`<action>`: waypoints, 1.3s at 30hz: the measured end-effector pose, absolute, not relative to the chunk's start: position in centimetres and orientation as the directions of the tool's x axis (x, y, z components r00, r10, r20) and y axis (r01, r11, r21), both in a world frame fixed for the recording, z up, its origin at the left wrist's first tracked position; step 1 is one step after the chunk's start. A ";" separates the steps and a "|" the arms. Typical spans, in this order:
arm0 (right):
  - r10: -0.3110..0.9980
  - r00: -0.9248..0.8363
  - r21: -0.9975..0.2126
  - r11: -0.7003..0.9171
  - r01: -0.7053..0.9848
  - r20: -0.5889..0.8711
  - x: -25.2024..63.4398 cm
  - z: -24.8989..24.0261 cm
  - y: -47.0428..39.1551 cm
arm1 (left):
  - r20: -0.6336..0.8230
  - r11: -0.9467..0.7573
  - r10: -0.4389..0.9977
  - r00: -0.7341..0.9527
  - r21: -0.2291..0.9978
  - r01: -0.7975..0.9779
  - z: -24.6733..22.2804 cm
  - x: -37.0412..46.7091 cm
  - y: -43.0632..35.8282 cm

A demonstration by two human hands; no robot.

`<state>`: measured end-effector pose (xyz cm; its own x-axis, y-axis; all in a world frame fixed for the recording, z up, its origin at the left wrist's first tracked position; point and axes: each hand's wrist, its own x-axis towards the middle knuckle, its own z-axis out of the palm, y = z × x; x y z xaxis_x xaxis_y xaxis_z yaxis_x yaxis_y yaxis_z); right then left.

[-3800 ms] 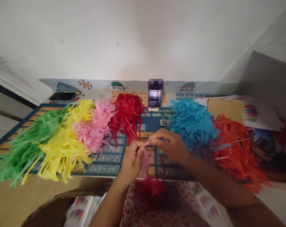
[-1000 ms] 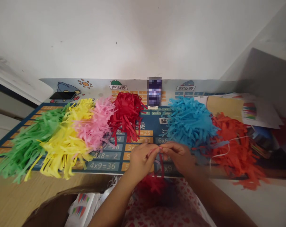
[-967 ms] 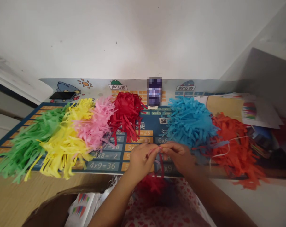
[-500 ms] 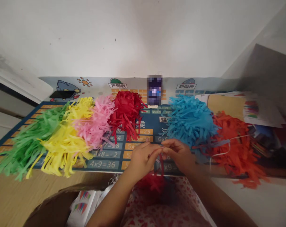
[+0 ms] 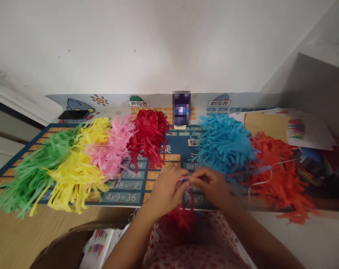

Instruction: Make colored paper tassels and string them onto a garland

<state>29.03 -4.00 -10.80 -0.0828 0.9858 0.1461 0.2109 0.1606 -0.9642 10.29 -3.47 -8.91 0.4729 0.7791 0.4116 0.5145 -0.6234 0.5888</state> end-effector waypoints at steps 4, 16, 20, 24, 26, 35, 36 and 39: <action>0.965 -0.149 -0.922 0.253 0.292 0.218 29.2 -10.5 -4.1 | 0.554 -0.742 0.669 0.495 0.465 0.483 -9.1 10.2 -3.3; 0.914 -0.157 -0.790 0.403 0.462 0.374 29.5 -9.9 -4.4 | 0.483 -0.612 0.789 0.380 0.665 0.427 -9.7 9.7 -3.3; 0.920 -0.136 -0.848 0.392 0.357 0.368 29.1 -10.0 -4.2 | 0.251 -0.291 0.953 0.170 0.914 0.281 -9.7 10.6 -3.6; 0.910 -0.091 -0.870 0.414 0.269 0.404 28.6 -10.3 -3.7 | 0.015 -0.020 0.992 0.126 0.999 0.042 -9.8 11.3 -3.5; 0.911 -0.078 -0.877 0.412 0.248 0.406 28.4 -10.3 -3.5 | -0.023 0.026 0.993 0.112 0.999 -0.022 -9.9 11.5 -3.4; 0.880 0.029 -0.836 0.439 0.328 0.474 28.1 -10.2 -3.8 | 0.184 -0.191 0.981 0.065 0.972 0.135 -10.3 12.2 -4.1; 0.873 0.044 -0.826 0.443 0.348 0.486 28.1 -10.2 -3.8 | 0.274 -0.285 0.958 0.081 0.937 0.205 -10.3 12.3 -4.1; 0.848 0.062 -0.792 0.461 0.400 0.526 28.2 -10.5 -3.8 | 0.474 -0.505 0.863 0.175 0.798 0.329 -10.1 12.2 -4.0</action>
<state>28.23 -3.79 -10.46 0.0622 0.8483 0.5258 0.4000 0.4614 -0.7919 12.24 -4.02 -10.13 0.1752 0.8628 0.4742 0.3294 -0.5052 0.7977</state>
